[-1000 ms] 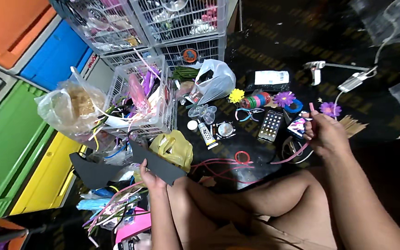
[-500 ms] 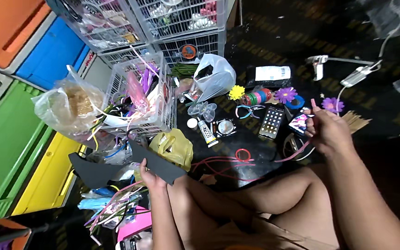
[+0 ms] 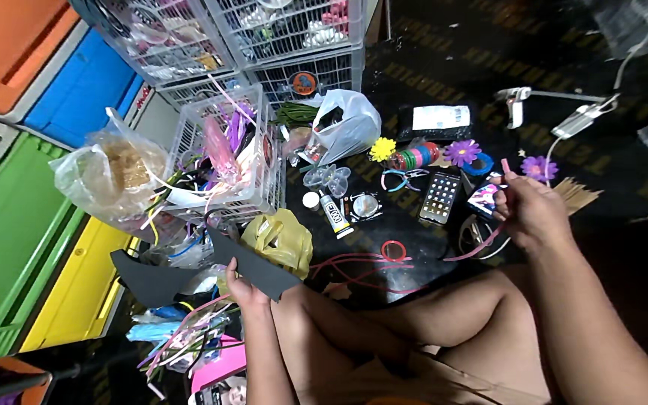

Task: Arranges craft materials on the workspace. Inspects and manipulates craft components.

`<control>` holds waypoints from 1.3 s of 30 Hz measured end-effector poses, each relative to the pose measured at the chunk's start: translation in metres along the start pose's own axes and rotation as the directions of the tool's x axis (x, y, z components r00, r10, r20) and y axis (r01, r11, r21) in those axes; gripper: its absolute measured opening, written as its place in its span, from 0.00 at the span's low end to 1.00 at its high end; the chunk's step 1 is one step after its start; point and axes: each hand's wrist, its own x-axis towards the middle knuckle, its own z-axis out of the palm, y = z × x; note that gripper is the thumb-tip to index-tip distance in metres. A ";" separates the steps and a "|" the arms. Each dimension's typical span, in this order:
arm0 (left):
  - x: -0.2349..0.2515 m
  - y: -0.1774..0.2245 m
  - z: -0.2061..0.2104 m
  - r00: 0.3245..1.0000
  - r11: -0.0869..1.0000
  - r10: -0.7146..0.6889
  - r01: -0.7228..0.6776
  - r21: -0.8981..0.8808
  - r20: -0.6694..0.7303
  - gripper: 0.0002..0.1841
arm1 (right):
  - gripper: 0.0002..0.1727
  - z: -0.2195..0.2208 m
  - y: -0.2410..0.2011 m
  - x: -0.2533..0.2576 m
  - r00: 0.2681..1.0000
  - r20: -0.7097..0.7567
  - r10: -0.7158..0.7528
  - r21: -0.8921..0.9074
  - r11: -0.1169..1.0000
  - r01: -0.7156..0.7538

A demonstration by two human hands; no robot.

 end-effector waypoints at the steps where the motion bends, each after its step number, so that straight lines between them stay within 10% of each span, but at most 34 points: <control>1: 0.000 0.000 -0.001 1.000 1.000 0.002 -0.002 -0.001 0.000 0.16 | 0.16 0.000 0.000 0.000 1.000 -0.002 0.000 -0.001 1.000 0.000; 39: -0.001 -0.001 0.003 1.000 1.000 -0.002 0.002 0.017 -0.028 0.15 | 0.16 0.002 0.002 0.001 1.000 0.010 0.011 -0.029 1.000 -0.010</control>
